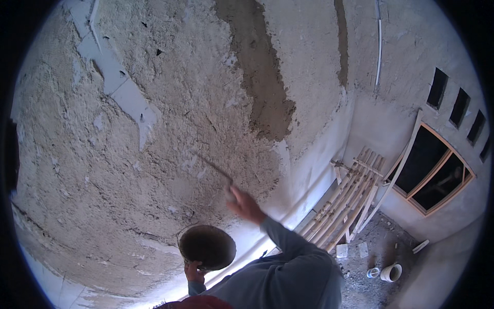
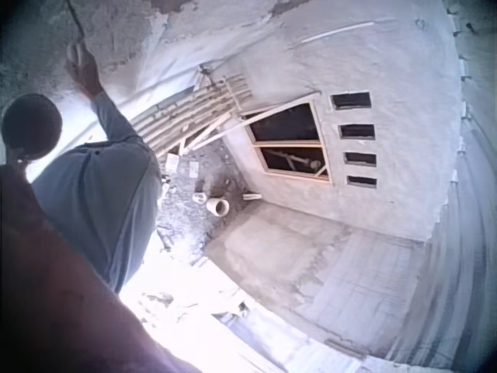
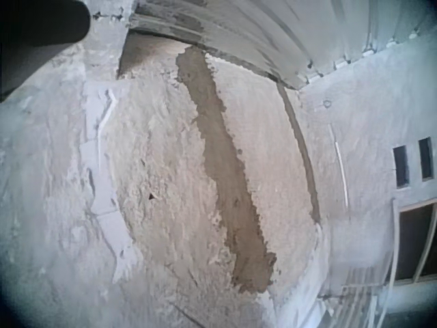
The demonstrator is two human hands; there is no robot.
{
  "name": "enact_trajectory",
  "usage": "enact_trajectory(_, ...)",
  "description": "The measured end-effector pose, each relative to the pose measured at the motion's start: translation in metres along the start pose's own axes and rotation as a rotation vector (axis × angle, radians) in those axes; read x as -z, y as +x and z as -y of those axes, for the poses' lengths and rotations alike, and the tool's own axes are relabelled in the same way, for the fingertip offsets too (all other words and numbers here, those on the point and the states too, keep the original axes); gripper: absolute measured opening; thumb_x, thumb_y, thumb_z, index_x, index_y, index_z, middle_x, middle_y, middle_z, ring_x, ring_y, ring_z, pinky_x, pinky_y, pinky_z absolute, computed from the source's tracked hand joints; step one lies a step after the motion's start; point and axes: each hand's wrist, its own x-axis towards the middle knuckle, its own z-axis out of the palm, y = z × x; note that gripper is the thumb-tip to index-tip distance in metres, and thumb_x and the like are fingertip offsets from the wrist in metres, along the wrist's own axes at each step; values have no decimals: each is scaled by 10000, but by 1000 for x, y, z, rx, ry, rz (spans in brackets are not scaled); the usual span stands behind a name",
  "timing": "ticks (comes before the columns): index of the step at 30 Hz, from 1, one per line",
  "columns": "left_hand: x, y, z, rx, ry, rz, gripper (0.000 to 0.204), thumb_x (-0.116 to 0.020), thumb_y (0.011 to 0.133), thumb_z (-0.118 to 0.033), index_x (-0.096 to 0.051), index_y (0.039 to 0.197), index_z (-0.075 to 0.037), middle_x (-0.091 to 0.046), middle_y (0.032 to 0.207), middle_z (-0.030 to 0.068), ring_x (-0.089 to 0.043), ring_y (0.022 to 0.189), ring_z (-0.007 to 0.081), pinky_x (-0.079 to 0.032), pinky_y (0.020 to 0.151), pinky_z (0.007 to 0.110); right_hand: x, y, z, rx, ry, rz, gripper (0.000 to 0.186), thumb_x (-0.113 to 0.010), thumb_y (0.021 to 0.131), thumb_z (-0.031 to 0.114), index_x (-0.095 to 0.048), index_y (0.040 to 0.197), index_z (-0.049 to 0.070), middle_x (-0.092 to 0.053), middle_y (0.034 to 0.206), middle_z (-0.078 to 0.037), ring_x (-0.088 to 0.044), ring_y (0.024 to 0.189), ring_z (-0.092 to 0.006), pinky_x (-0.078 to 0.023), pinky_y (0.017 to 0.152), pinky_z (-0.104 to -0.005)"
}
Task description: The person applies wet plaster to a wall using a trowel, scooping mixture from a handheld bucket and spreading it across the wall surface while standing on scaffolding.
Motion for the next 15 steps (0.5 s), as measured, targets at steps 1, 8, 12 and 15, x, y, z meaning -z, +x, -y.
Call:
enact_trajectory(1,-17,-1,-7,-26,-15,18,474,-628,672,-9,-583,1120,-157,-603,952,48,-634,802,226,-593,568,400,-9,-32,-6,37,10,-67,515,-690,893,324,-501,1227,-20,-644,984,-220,-663,901,-326,-488,755,-439)
enact_trajectory(8,-77,21,-17,193,136,253,694,-662,666,35,-508,1333,-79,-627,1051,112,-653,850,283,-591,703,376,-8,-117,-94,-248,-275,736,331,-618,913,331,-546,1096,65,-620,897,-177,-649,867,-396,-498,754,-511)
enact_trajectory(12,-143,45,14,-503,449,422,572,-704,582,-71,-615,1145,-29,-607,996,95,-607,932,279,-505,864,369,-34,-126,-129,73,-422,414,382,-594,927,291,-499,1197,39,-625,1045,-173,-639,923,-368,-513,793,-463)
enact_trajectory(15,-157,46,0,-519,516,429,608,-710,578,-89,-612,1172,-9,-577,1116,134,-565,1072,303,-459,959,383,-6,-124,-102,76,-371,593,374,-592,930,303,-504,1177,37,-646,1073,-177,-643,997,-343,-513,809,-450)
